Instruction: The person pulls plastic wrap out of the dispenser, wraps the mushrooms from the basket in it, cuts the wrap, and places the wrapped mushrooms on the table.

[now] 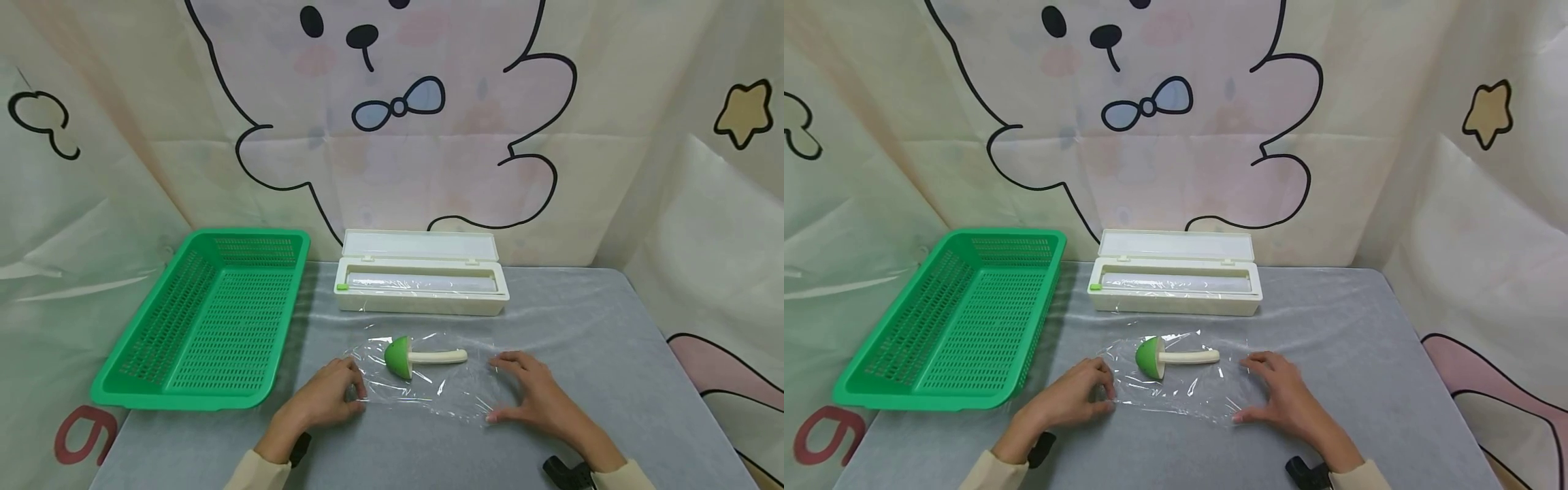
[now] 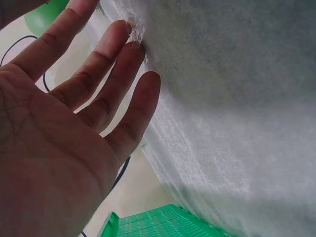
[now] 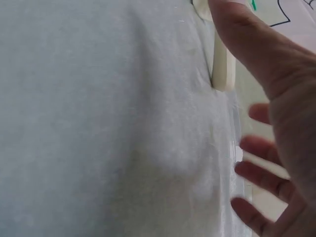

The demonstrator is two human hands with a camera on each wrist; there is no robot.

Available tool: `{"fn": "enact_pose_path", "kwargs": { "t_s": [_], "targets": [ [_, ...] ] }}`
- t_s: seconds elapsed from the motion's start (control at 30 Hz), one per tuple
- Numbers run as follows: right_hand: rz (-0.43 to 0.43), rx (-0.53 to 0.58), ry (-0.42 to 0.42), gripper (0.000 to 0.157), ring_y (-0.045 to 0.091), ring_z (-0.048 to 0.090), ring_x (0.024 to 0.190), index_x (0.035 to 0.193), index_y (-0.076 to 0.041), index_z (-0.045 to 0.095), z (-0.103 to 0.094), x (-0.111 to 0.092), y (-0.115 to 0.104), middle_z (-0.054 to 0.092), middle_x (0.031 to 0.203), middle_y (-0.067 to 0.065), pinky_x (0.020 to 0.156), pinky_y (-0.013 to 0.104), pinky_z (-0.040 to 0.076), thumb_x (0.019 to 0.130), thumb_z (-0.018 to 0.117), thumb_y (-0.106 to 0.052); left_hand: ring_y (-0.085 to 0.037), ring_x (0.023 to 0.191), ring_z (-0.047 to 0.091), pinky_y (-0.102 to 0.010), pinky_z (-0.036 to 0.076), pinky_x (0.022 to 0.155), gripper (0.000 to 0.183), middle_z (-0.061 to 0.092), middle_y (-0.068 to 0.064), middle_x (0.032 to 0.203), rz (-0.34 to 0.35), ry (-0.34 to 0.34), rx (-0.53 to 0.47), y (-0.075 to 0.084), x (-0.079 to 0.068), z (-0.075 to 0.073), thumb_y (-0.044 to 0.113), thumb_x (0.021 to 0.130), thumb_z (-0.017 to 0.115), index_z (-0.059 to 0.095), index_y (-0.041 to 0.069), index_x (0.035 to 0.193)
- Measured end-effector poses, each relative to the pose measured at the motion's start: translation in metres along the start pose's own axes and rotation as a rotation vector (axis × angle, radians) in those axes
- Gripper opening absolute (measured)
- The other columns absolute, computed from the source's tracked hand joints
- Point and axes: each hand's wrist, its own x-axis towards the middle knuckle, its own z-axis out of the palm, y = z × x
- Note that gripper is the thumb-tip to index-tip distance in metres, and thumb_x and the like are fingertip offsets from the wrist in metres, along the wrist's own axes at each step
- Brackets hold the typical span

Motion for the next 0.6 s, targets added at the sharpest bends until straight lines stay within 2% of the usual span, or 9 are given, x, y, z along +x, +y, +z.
{"fn": "enact_pose_path", "kwargs": {
  "t_s": [0.1, 0.23, 0.4, 0.6],
  "targets": [
    [-0.082, -0.003, 0.029, 0.076, 0.018, 0.059, 0.097, 0.113, -0.015, 0.073, 0.003, -0.003, -0.001, 0.062, 0.108, -0.004, 0.081, 0.042, 0.049, 0.054, 0.093, -0.058, -0.019, 0.092, 0.055, -0.037, 0.046, 0.079, 0.013, 0.057, 0.006, 0.092, 0.005, 0.017, -0.007, -0.001, 0.0, 0.0, 0.009, 0.08, 0.081, 0.07, 0.016, 0.077],
    [-0.144, 0.033, 0.014, 0.066, 0.011, 0.056, 0.095, 0.105, -0.02, 0.074, 0.009, -0.006, -0.002, 0.061, 0.104, -0.007, 0.082, 0.029, 0.047, 0.054, 0.094, -0.057, -0.017, 0.088, 0.055, -0.035, 0.047, 0.077, 0.012, 0.058, 0.005, 0.089, 0.012, 0.041, -0.023, -0.002, 0.001, 0.0, 0.007, 0.082, 0.079, 0.069, 0.014, 0.079],
    [-0.163, 0.019, -0.016, 0.052, 0.008, 0.054, 0.096, 0.1, -0.026, 0.075, 0.015, -0.008, -0.002, 0.059, 0.105, -0.011, 0.082, 0.027, 0.046, 0.06, 0.095, -0.052, -0.018, 0.088, 0.059, -0.037, 0.049, 0.079, 0.013, 0.059, 0.005, 0.087, 0.02, 0.065, -0.038, -0.002, 0.003, 0.001, 0.007, 0.085, 0.076, 0.068, 0.015, 0.079],
    [-0.234, 0.031, 0.045, 0.033, 0.008, 0.055, 0.093, 0.094, -0.028, 0.076, 0.016, -0.006, -0.001, 0.06, 0.101, -0.011, 0.082, 0.023, 0.044, 0.068, 0.094, -0.021, -0.017, 0.088, 0.061, -0.037, 0.051, 0.081, 0.011, 0.06, 0.007, 0.086, 0.025, 0.097, -0.079, -0.004, 0.005, 0.001, 0.006, 0.089, 0.073, 0.068, 0.014, 0.082]
  ]
}}
